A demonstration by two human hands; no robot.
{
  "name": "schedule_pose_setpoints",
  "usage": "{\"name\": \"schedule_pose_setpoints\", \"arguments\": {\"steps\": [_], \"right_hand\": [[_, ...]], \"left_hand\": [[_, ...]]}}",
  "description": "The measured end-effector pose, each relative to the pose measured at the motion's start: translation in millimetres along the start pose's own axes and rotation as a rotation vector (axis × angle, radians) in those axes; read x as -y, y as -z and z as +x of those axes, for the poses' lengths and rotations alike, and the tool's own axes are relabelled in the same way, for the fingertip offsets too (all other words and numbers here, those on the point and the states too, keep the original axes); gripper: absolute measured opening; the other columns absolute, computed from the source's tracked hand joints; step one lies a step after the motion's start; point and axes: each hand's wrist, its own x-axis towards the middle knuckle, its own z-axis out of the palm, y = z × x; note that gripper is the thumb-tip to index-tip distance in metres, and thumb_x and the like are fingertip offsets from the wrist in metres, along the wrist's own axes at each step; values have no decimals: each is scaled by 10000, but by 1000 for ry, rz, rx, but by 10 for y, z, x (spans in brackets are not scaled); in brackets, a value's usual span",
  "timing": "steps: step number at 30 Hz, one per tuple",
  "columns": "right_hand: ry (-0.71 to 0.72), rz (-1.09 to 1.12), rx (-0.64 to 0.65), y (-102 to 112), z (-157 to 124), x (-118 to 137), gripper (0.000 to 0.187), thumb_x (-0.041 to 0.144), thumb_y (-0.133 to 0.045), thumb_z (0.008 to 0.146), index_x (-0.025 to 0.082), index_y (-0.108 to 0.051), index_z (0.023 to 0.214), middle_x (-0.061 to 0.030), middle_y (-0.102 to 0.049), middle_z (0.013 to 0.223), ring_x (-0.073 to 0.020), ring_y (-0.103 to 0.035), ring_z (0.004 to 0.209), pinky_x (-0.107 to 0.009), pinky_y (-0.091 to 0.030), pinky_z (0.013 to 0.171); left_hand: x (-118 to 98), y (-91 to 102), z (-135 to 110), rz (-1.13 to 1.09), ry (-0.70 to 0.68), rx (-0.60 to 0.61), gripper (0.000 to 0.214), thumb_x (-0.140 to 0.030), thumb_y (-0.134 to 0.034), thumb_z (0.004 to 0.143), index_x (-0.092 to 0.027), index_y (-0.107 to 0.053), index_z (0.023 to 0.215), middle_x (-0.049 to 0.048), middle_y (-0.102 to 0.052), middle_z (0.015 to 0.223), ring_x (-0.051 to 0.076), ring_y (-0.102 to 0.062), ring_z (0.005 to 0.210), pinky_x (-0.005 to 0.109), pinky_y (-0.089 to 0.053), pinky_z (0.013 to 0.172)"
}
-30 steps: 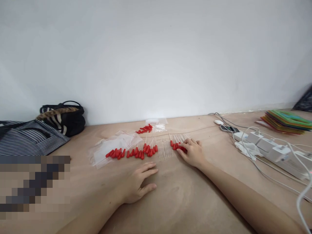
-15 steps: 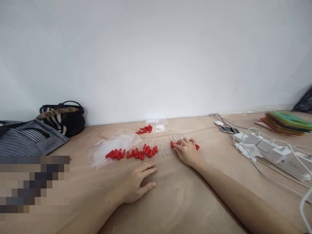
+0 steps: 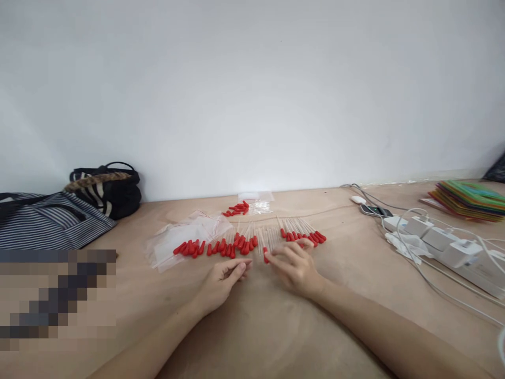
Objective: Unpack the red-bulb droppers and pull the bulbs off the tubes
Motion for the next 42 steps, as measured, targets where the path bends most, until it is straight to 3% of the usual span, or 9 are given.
{"name": "schedule_pose_setpoints", "arguments": {"steps": [4, 8, 14, 19, 25, 35, 39, 42], "right_hand": [[223, 26, -3, -47, 36, 234, 124, 156, -526, 820, 216, -625, 863, 57, -655, 785, -73, -518, 753, -338, -220, 832], [256, 46, 6, -74, 43, 248, 121, 180, -520, 833, 240, -625, 842, 69, -664, 810, -68, -522, 763, -335, -215, 868], [186, -93, 40, -45, 12, 126, 186, 178, -549, 811, 233, -598, 982, 31, -661, 916, -102, -527, 888, -366, -174, 925], [196, -71, 67, -106, -32, 85, 141, 139, -488, 839, 204, -606, 880, 58, -609, 576, -97, -548, 796, -391, -148, 957], [239, -84, 65, -31, -64, 47, 116, 156, -493, 839, 172, -603, 870, 62, -566, 513, -86, -538, 711, -384, -154, 966], [274, -102, 25, 11, -76, 61, 131, 151, -478, 843, 187, -591, 786, 76, -528, 490, -69, -525, 770, -352, -139, 967], [260, -101, 49, 9, -56, 55, 173, 185, -469, 855, 189, -570, 715, 80, -489, 457, -65, -498, 674, -364, -142, 948], [167, -92, 68, 23, -83, 3, 174, 201, -458, 857, 187, -576, 729, 66, -512, 480, -80, -495, 666, -353, -166, 913]], "left_hand": [[-44, -105, 30, -271, 96, 72, 465, -528, -517, 756, -147, -616, 1003, 46, -650, 797, 182, -596, 783, 315, -487, 733], [-24, -136, 12, -101, 13, 12, 315, -413, -516, 792, -155, -606, 951, 26, -637, 788, 158, -592, 722, 273, -484, 659], [127, -81, 11, 560, -528, -146, 183, -240, -476, 842, -184, -597, 967, 32, -639, 790, 151, -577, 697, 273, -452, 653], [116, -141, 13, 842, -832, -257, 154, -201, -450, 870, -159, -593, 834, 15, -628, 661, 142, -542, 602, 286, -403, 614], [71, -160, 9, 945, -926, -315, 110, -188, -490, 856, -167, -591, 818, -9, -627, 658, 128, -533, 607, 316, -388, 709], [64, -156, -39, 1084, -982, -336, 200, -63, -451, 829, -171, -581, 724, -42, -533, 564, 99, -480, 547, 405, -347, 888], [62, -131, -45, 1144, -993, -344, 224, -67, -415, 847, -159, -582, 731, -36, -531, 556, 100, -471, 533, 417, -339, 888], [81, -37, -49, 1155, -953, -396, 261, -103, -398, 871, -160, -577, 689, -29, -534, 539, 104, -482, 520, 358, -375, 787]]}}
